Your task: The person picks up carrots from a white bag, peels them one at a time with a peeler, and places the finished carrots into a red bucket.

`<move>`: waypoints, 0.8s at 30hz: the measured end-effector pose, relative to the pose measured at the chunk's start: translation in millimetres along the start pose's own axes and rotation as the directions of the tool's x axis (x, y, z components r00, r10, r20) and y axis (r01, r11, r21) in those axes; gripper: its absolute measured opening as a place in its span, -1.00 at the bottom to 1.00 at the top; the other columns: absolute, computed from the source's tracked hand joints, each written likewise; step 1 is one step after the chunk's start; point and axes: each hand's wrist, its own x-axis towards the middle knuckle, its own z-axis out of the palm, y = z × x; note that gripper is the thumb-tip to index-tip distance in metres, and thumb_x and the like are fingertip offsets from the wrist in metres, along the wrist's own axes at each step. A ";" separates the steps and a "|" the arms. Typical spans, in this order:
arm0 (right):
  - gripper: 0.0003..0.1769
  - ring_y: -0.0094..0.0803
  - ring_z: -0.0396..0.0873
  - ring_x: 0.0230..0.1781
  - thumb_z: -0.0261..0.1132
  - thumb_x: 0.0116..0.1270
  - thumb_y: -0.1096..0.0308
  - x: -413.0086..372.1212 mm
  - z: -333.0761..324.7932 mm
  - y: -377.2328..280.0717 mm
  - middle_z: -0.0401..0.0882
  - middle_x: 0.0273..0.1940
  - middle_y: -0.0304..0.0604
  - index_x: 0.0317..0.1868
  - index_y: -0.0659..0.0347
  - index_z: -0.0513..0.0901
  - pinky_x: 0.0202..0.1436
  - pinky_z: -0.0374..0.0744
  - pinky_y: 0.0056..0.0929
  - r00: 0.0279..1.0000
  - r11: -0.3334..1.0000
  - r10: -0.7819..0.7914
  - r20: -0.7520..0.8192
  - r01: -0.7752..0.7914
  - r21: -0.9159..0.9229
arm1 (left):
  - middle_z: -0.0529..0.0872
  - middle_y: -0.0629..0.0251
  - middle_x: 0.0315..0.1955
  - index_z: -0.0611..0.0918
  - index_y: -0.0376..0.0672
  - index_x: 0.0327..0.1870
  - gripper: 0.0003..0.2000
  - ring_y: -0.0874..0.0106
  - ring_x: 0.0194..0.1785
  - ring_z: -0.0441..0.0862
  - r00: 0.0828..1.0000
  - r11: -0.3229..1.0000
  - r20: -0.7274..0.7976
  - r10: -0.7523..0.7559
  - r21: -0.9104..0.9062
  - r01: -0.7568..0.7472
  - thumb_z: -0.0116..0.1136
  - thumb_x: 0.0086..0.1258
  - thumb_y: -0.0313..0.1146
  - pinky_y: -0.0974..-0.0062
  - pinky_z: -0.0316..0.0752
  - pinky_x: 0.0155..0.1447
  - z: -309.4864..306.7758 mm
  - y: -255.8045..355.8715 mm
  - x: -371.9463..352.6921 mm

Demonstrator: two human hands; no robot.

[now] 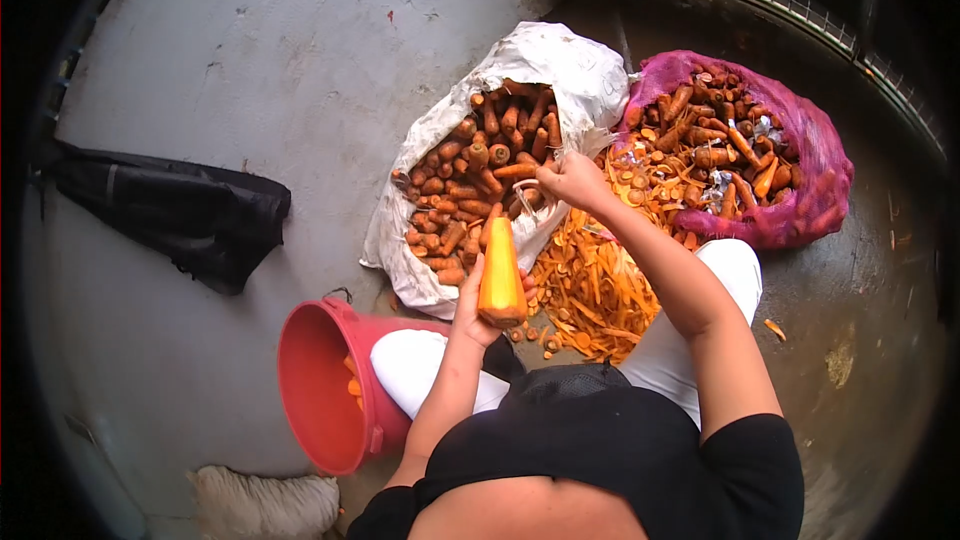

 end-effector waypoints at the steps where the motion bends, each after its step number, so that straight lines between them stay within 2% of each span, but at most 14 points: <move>1: -0.56 -0.51 0.48 -0.76 0.21 0.19 0.02 -13.8 -6.4 -14.5 0.50 -0.78 -0.24 -0.64 0.17 0.71 -0.58 0.43 -0.43 0.998 1.000 -0.008 0.065 0.008 0.001 | 0.63 0.08 -0.20 0.44 -0.15 0.19 -0.46 0.22 -0.12 0.65 1.000 1.000 -0.024 0.009 -0.009 -0.009 -0.11 0.46 0.13 0.13 0.60 0.03 1.0 -1.4 0.1; 2: -0.59 -0.55 0.45 -0.79 0.19 0.21 0.06 -25.0 -3.0 -20.1 0.54 -0.76 -0.29 -0.65 0.13 0.72 -0.62 0.41 -0.45 0.992 0.995 -0.096 0.087 0.096 -0.003 | 0.63 0.09 -0.20 0.46 -0.17 0.15 -0.46 0.21 -0.12 0.65 0.999 1.000 -0.047 0.015 -0.020 -0.016 -0.11 0.45 0.15 0.10 0.60 0.04 2.4 -3.8 0.0; 4: -0.60 -0.51 0.43 -0.78 0.19 0.19 0.12 -45.5 1.7 -29.8 0.51 -0.78 -0.28 -0.73 0.10 0.66 -0.54 0.41 -0.43 0.948 0.949 -0.277 0.157 0.296 -0.113 | 0.64 0.11 -0.16 0.46 -0.12 0.20 -0.49 0.26 -0.13 0.65 1.000 1.000 0.020 -0.014 -0.013 0.014 -0.13 0.48 0.11 0.26 0.62 -0.01 9.8 -6.3 -4.2; 6: -0.61 -0.38 0.41 -0.72 0.22 0.14 0.16 -65.8 5.4 -42.8 0.44 -0.80 -0.26 -0.81 0.08 0.58 -0.42 0.38 -0.38 0.759 0.747 -0.639 0.127 0.651 -0.134 | 0.65 0.13 -0.15 0.48 -0.12 0.16 -0.50 0.27 -0.14 0.66 0.998 0.999 0.061 -0.036 0.018 0.035 -0.15 0.48 0.11 0.29 0.63 -0.06 7.3 -6.5 -5.4; 7: -0.63 -0.28 0.38 -0.67 0.25 0.06 0.18 -74.6 11.5 -46.4 0.37 -0.80 -0.23 -0.84 0.09 0.54 -0.36 0.33 -0.33 0.760 0.754 -0.637 0.133 0.649 -0.099 | 0.65 0.18 -0.15 0.50 -0.09 0.11 -0.53 0.31 -0.18 0.67 0.998 0.997 -0.019 -0.065 -0.048 0.064 -0.18 0.49 0.11 0.34 0.65 -0.13 9.9 -9.1 -3.2; 11: -0.67 -0.27 0.38 -0.67 0.27 0.00 0.21 -85.5 15.1 -50.2 0.35 -0.78 -0.23 -0.84 0.07 0.52 -0.40 0.32 -0.32 0.708 0.693 -0.694 0.129 0.706 -0.147 | 0.67 0.22 -0.19 0.50 -0.10 0.09 -0.54 0.33 -0.20 0.67 0.997 0.996 0.005 -0.082 0.025 0.082 -0.20 0.50 0.10 0.34 0.65 -0.17 21.0 -20.7 -5.4; 14: -0.67 -0.29 0.39 -0.67 0.25 0.01 0.22 -82.2 16.4 -43.6 0.36 -0.79 -0.23 -0.85 0.05 0.53 -0.40 0.33 -0.32 0.651 0.631 -0.752 0.102 0.757 -0.172 | 0.66 0.14 -0.23 0.48 -0.13 0.09 -0.52 0.28 -0.25 0.68 0.996 0.997 -0.054 -0.071 -0.019 0.070 -0.21 0.50 0.11 0.31 0.65 -0.21 34.1 -24.3 -10.6; 17: -0.63 -0.32 0.34 -0.71 0.19 0.08 0.18 -52.8 11.9 -20.6 0.39 -0.82 -0.25 -0.85 0.02 0.57 -0.37 0.38 -0.30 0.790 0.755 -0.612 -0.019 0.578 -0.309 | 0.66 0.12 -0.28 0.43 -0.11 0.15 -0.54 0.28 -0.32 0.68 0.993 0.974 0.029 -0.118 0.198 0.110 -0.21 0.51 0.08 0.34 0.65 -0.23 16.9 -25.8 -16.2; 18: -0.60 -0.34 0.28 -0.74 0.17 0.14 0.17 -36.6 2.6 -12.3 0.36 -0.84 -0.28 -0.84 0.03 0.57 -0.35 0.40 -0.31 0.780 0.698 -0.624 -0.034 0.537 -0.473 | 0.65 0.11 -0.31 0.43 -0.11 0.15 -0.54 0.26 -0.34 0.68 0.990 0.972 0.052 -0.129 0.207 0.116 -0.20 0.51 0.08 0.33 0.65 -0.25 18.6 -26.2 -17.8; 19: -0.59 -0.35 0.25 -0.75 0.15 0.16 0.20 -22.5 -2.7 -2.0 0.33 -0.86 -0.29 -0.83 0.06 0.56 -0.31 0.40 -0.31 0.736 0.676 -0.657 -0.162 0.481 -0.558 | 0.65 0.09 -0.33 0.42 -0.12 0.15 -0.53 0.25 -0.36 0.68 0.987 0.969 0.074 -0.142 0.214 0.123 -0.19 0.51 0.09 0.32 0.65 -0.26 21.9 -27.3 -19.7; 20: -0.60 -0.33 0.50 -0.63 0.12 0.17 0.21 -15.4 -19.8 -2.5 0.51 -0.74 -0.20 -0.80 0.09 0.56 -0.21 0.44 -0.26 0.887 0.622 -0.462 -0.021 0.307 -0.720 | 0.65 0.08 -0.35 0.42 -0.12 0.15 -0.53 0.24 -0.37 0.69 0.983 0.967 0.097 -0.153 0.222 0.128 -0.18 0.50 0.09 0.32 0.65 -0.28 24.0 -28.0 -20.8; 21: -0.57 -0.32 0.34 -0.70 0.11 0.20 0.23 -0.9 -23.1 24.2 0.38 -0.82 -0.25 -0.82 0.10 0.54 -0.23 0.39 -0.27 0.890 0.555 -0.456 0.005 0.289 -0.780 | 0.65 0.07 -0.36 0.43 -0.11 0.15 -0.54 0.22 -0.37 0.69 0.979 0.969 0.121 -0.166 0.203 0.139 -0.16 0.50 0.08 0.31 0.65 -0.28 21.8 -28.4 -21.1; 22: -0.56 -0.31 0.44 -0.69 0.09 0.22 0.24 2.9 -22.5 47.5 0.45 -0.79 -0.20 -0.80 0.14 0.54 -0.20 0.39 -0.26 0.814 0.543 -0.570 -0.112 0.271 -0.795 | 0.64 0.07 -0.35 0.43 -0.11 0.15 -0.54 0.22 -0.37 0.68 0.983 0.967 0.089 -0.158 0.216 0.136 -0.16 0.49 0.08 0.31 0.65 -0.28 25.3 -26.6 -20.8; 24: -0.57 -0.26 0.52 -0.67 0.09 0.20 0.23 -2.1 -24.5 43.7 0.52 -0.75 -0.15 -0.78 0.17 0.58 -0.23 0.41 -0.22 0.903 0.637 -0.393 -0.171 0.133 -0.759 | 0.64 0.07 -0.33 0.44 -0.11 0.14 -0.53 0.21 -0.39 0.68 0.992 0.965 0.017 -0.128 0.234 0.121 -0.14 0.49 0.09 0.29 0.65 -0.28 31.9 -20.9 -23.9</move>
